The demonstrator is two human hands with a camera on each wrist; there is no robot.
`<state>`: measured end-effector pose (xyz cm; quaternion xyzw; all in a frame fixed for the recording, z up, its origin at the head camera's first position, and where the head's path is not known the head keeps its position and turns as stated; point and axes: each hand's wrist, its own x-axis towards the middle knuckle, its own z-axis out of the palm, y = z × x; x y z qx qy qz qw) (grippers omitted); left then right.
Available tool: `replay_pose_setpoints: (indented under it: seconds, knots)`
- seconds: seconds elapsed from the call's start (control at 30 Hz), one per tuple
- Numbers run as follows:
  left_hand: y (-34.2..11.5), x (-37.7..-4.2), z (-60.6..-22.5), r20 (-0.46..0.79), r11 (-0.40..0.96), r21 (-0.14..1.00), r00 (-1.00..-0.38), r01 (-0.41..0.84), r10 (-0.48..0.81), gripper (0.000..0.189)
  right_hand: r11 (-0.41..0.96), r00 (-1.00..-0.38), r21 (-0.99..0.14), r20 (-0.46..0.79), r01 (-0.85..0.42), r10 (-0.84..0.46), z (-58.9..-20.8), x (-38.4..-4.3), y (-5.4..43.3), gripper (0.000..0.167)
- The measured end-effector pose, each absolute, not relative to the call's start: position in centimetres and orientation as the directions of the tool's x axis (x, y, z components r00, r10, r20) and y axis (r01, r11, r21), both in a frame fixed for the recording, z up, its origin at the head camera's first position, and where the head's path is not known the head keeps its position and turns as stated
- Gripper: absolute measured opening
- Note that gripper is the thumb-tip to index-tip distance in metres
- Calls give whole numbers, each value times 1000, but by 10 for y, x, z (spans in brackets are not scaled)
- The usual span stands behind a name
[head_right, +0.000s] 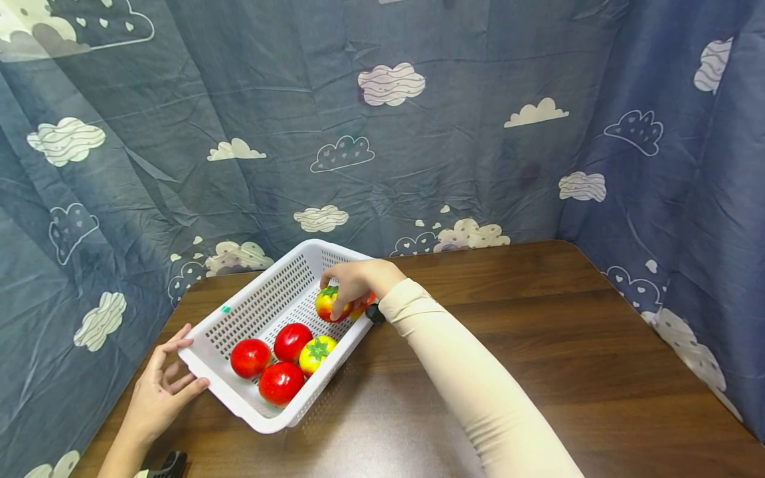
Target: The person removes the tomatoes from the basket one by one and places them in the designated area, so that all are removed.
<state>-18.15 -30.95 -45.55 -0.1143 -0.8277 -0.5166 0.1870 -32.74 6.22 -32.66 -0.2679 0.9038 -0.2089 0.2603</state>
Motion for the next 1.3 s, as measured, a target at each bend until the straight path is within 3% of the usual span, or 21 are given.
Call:
replay_pose_setpoints:
  seconds: [1.3]
  knots:
    - [-309,-183,-457,439,418,818,-898,395,-11,78,728,-803,-569,-187,-382,-566,-314,-331,149,68]
